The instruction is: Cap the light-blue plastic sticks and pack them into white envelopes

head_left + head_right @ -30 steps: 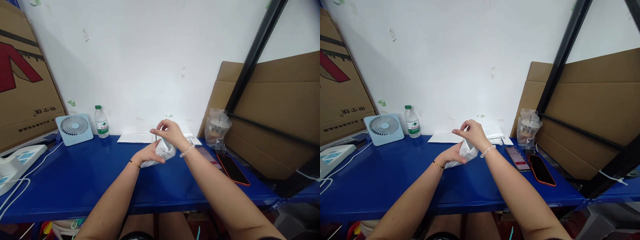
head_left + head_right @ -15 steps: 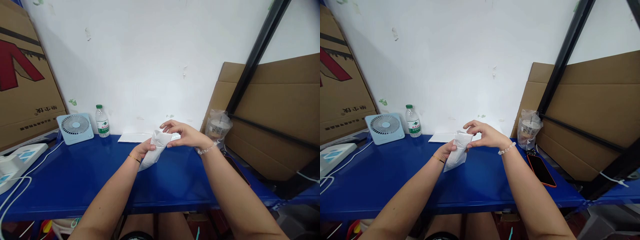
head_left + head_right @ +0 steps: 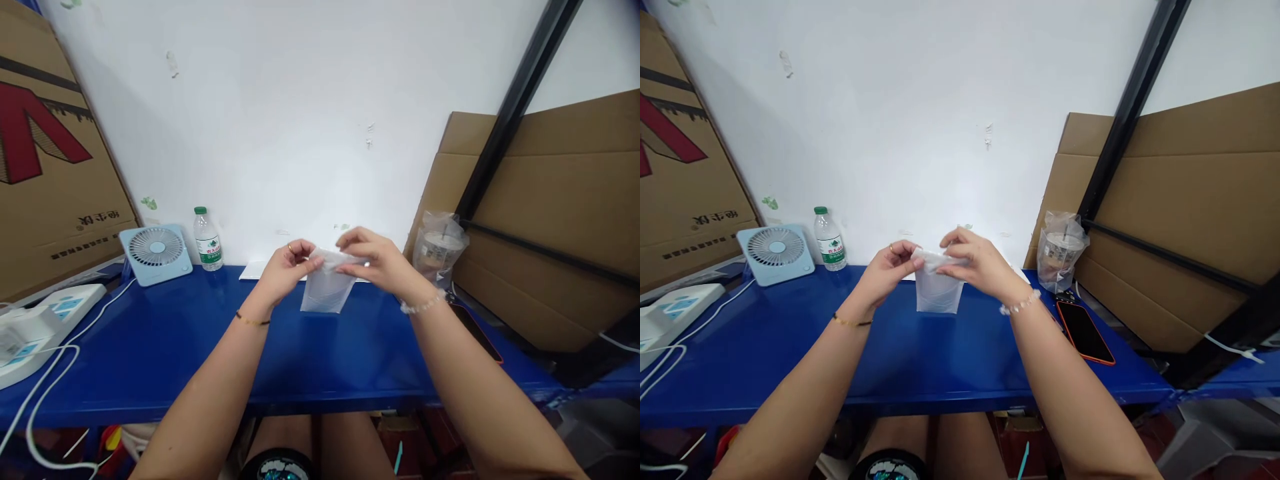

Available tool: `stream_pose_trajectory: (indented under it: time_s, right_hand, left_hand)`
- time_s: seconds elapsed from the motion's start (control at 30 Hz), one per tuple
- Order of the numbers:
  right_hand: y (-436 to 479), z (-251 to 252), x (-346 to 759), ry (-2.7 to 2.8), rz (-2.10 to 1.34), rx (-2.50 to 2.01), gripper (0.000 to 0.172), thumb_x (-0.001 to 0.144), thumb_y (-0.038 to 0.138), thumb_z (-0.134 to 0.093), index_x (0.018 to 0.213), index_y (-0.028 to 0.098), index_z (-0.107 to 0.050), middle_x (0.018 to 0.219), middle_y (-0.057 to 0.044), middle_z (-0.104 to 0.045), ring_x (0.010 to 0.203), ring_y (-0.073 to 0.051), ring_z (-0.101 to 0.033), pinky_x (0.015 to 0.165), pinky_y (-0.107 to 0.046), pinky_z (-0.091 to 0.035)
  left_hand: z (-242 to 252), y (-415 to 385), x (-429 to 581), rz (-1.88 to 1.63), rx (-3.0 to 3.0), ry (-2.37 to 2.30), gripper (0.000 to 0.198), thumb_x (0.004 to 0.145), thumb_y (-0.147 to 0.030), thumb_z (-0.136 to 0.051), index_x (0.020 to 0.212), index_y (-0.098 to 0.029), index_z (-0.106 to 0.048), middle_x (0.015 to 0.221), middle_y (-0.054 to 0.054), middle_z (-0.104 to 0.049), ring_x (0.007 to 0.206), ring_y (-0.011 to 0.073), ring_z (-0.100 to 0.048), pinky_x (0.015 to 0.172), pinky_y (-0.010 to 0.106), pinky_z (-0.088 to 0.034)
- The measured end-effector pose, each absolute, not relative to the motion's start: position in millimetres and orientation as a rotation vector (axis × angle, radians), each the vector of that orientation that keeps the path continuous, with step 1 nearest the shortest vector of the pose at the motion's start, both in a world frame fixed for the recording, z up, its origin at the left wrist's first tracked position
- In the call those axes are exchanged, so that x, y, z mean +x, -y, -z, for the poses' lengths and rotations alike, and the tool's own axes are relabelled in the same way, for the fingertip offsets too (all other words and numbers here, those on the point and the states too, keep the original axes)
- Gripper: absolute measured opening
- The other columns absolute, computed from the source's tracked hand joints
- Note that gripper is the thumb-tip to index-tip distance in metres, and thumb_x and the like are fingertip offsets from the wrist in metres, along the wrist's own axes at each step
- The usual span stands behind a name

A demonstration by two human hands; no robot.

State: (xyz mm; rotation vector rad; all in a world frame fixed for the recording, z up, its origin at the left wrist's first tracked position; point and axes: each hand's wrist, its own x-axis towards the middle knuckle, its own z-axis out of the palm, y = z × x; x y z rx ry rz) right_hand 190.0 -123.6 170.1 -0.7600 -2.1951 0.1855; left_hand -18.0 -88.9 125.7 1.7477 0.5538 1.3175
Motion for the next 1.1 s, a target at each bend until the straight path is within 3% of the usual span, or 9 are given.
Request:
stream_pose_trajectory:
  time_s: [0.2,0.33,0.47,0.57,0.67,0.8,0.9,0.97,1.1]
  right_hand:
    - [183.1,-76.7,180.5,2.222,-0.673,-0.958,0.014,0.084,0.034,-0.056,0.088,0.023,-0.064,0.073,-0.001,-0.061,0.063,-0.016,-0.055,0.056,-0.026,-0.042]
    - [206.7,-18.4,170.2,2.199,-0.494,-1.002,0.030,0.082,0.028,-0.058,0.113,0.029,-0.057,0.103,-0.005,-0.062,0.091,-0.021,-0.059,0.076,-0.032,-0.047]
    - [226.5,4.2,173.1,2.310,-0.065,-0.934,0.043,0.082,0.035,-0.059,0.124,0.032,-0.051,0.113,-0.009,-0.060,0.102,-0.028,-0.053,0.083,-0.043,-0.043]
    - [236.3,6.5,177.4,2.365,-0.078,-0.986,0.035,0.085,0.032,-0.056,0.120,0.030,-0.054,0.106,-0.007,-0.062,0.098,-0.025,-0.053,0.081,-0.041,-0.043]
    - [240.0,5.8,177.7,2.386,-0.153,-1.032,0.023,0.089,0.027,-0.051,0.110,0.029,-0.059,0.098,-0.004,-0.063,0.093,-0.020,-0.053,0.078,-0.035,-0.043]
    - [240.2,8.1,171.4,2.383,0.083,-1.060,0.022,0.087,0.029,-0.053,0.108,0.025,-0.060,0.098,-0.006,-0.062,0.094,-0.022,-0.051,0.078,-0.036,-0.040]
    - [235.6,2.4,164.2,2.452,0.282,-1.049,0.015,0.088,0.022,-0.051,0.100,0.020,-0.061,0.082,-0.006,-0.061,0.076,-0.018,-0.051,0.066,-0.030,-0.038]
    - [226.7,-15.0,159.7,2.538,0.306,-1.021,0.014,0.089,0.015,-0.047,0.090,0.018,-0.061,0.072,-0.003,-0.058,0.064,-0.015,-0.048,0.057,-0.028,-0.034]
    - [184.2,-86.6,150.6,2.491,0.221,-0.916,0.020,0.090,0.017,-0.044,0.085,0.016,-0.063,0.072,-0.004,-0.056,0.066,-0.014,-0.047,0.058,-0.026,-0.034]
  left_hand:
    - [-48.4,172.8,-42.4,-0.965,1.876,-0.924,0.019,0.077,-0.035,-0.060,0.074,-0.018,-0.051,0.067,-0.003,-0.049,0.061,0.0106,-0.043,0.057,0.022,-0.033]
    - [11.0,205.9,-38.3,-0.981,1.777,-1.084,0.020,0.079,-0.029,-0.054,0.099,-0.025,-0.052,0.065,-0.003,-0.049,0.062,0.0141,-0.047,0.057,0.024,-0.036]
    - [32.5,225.5,-36.7,-0.998,1.905,-1.168,0.023,0.081,-0.029,-0.053,0.104,-0.028,-0.056,0.091,0.004,-0.061,0.084,0.0207,-0.055,0.076,0.031,-0.043]
    - [31.1,233.9,-41.1,-0.968,2.073,-1.186,0.045,0.082,-0.026,-0.052,0.126,-0.030,-0.045,0.103,0.006,-0.060,0.091,0.0207,-0.056,0.081,0.033,-0.045]
    - [27.9,235.6,-43.8,-0.945,2.354,-1.044,0.041,0.079,-0.024,-0.057,0.119,-0.030,-0.052,0.118,0.006,-0.054,0.100,0.0211,-0.053,0.086,0.035,-0.044]
    - [29.8,228.0,-39.9,-0.953,2.555,-0.965,0.021,0.085,-0.018,-0.050,0.102,-0.026,-0.060,0.094,0.003,-0.063,0.087,0.0169,-0.055,0.079,0.032,-0.046]
    - [31.8,218.4,-37.1,-1.069,2.547,-0.965,0.020,0.088,-0.015,-0.045,0.099,-0.024,-0.060,0.082,0.002,-0.063,0.078,0.0152,-0.055,0.072,0.029,-0.046]
    - [31.5,211.8,-38.2,-1.231,2.478,-0.962,0.020,0.088,-0.016,-0.047,0.102,-0.024,-0.059,0.083,0.003,-0.062,0.079,0.0154,-0.056,0.071,0.029,-0.047]
    - [29.8,203.6,-43.8,-1.661,2.008,-1.249,0.040,0.085,-0.023,-0.053,0.124,-0.023,-0.044,0.106,0.009,-0.054,0.092,0.0187,-0.054,0.074,0.032,-0.049]
